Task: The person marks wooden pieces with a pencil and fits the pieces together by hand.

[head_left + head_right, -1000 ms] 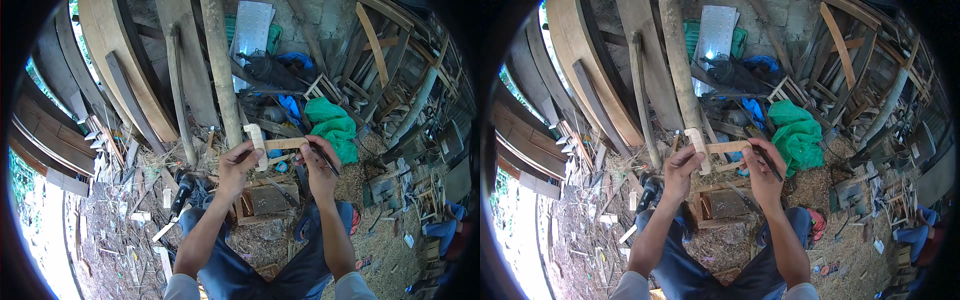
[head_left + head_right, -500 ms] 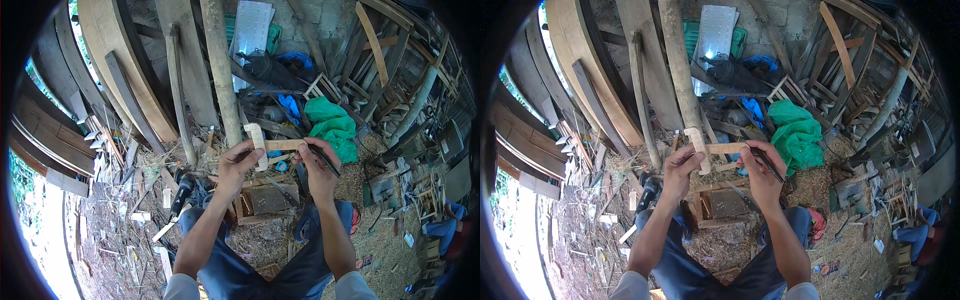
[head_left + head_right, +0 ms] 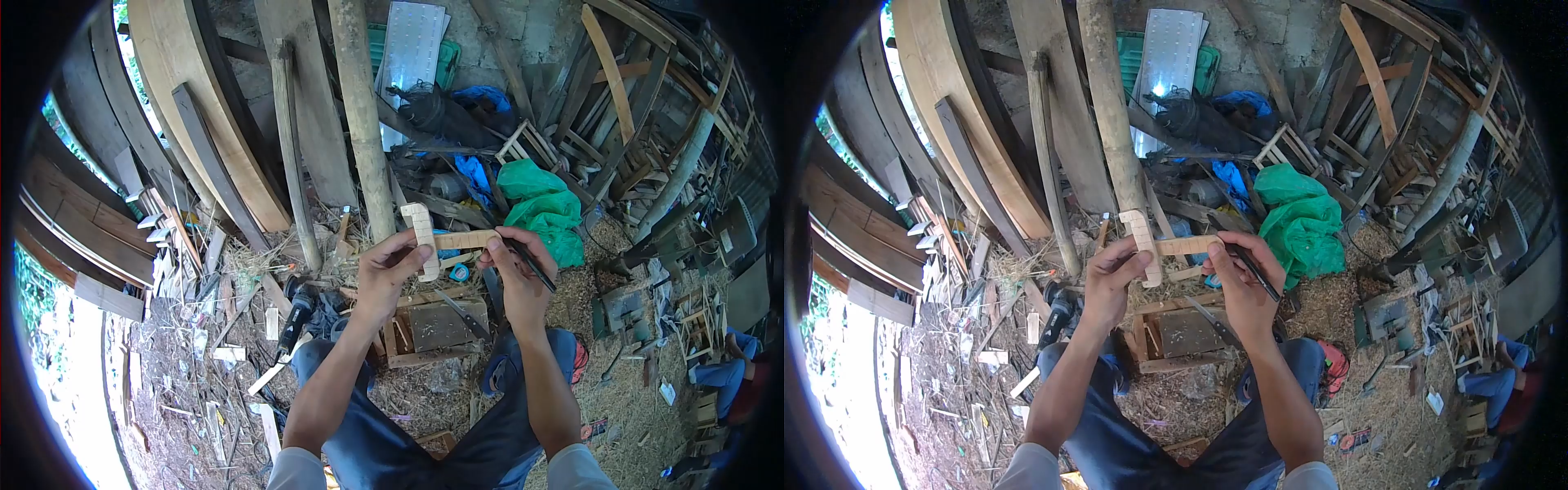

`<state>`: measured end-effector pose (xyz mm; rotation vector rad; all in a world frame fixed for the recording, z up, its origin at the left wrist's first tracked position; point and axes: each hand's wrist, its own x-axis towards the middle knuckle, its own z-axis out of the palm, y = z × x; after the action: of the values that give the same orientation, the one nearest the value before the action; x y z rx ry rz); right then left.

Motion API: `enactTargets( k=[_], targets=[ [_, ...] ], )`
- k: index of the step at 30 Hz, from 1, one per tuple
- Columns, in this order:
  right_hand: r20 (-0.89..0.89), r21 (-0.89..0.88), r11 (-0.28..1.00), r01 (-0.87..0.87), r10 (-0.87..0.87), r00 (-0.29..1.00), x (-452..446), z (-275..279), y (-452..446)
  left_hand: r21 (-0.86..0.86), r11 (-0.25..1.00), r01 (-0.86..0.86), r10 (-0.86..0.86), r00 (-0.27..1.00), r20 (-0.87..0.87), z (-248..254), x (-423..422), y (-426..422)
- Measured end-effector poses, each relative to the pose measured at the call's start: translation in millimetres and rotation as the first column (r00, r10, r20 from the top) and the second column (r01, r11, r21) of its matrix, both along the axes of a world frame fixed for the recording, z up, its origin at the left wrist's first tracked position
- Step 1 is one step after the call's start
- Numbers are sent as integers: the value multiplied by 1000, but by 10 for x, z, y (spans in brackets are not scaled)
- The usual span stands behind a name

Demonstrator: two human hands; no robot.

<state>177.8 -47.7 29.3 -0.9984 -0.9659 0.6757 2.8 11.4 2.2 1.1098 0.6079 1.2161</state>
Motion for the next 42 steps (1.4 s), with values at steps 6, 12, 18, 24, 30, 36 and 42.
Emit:
enactTargets(
  k=[6,12,18,24,30,36,42],
  targets=[
    [24,-5,1000,0,0,1000,-4,-9,-4,-2,1000,0,0,1000,8,-5,6,-6],
    [18,-17,1000,-3,3,1000,-8,12,-14,-13,1000,2,-2,1000,-2,30,11,-20],
    [24,-13,1000,-15,15,1000,3,25,-14,-13,1000,7,-7,1000,-13,23,9,-17],
    [19,-8,1000,-9,9,1000,-4,25,-15,-32,999,2,-2,1000,0,9,14,-13],
    [-2,-13,1000,-23,23,1000,11,8,-5,-29,1000,6,-6,1000,6,-7,5,-1],
    [3,-16,1000,-22,23,1000,10,5,-3,-33,999,-31,31,999,6,52,46,-28],
    [-11,-24,1000,-17,16,1000,3,13,-1,-26,999,-44,44,999,-2,46,37,-31]
  ],
)
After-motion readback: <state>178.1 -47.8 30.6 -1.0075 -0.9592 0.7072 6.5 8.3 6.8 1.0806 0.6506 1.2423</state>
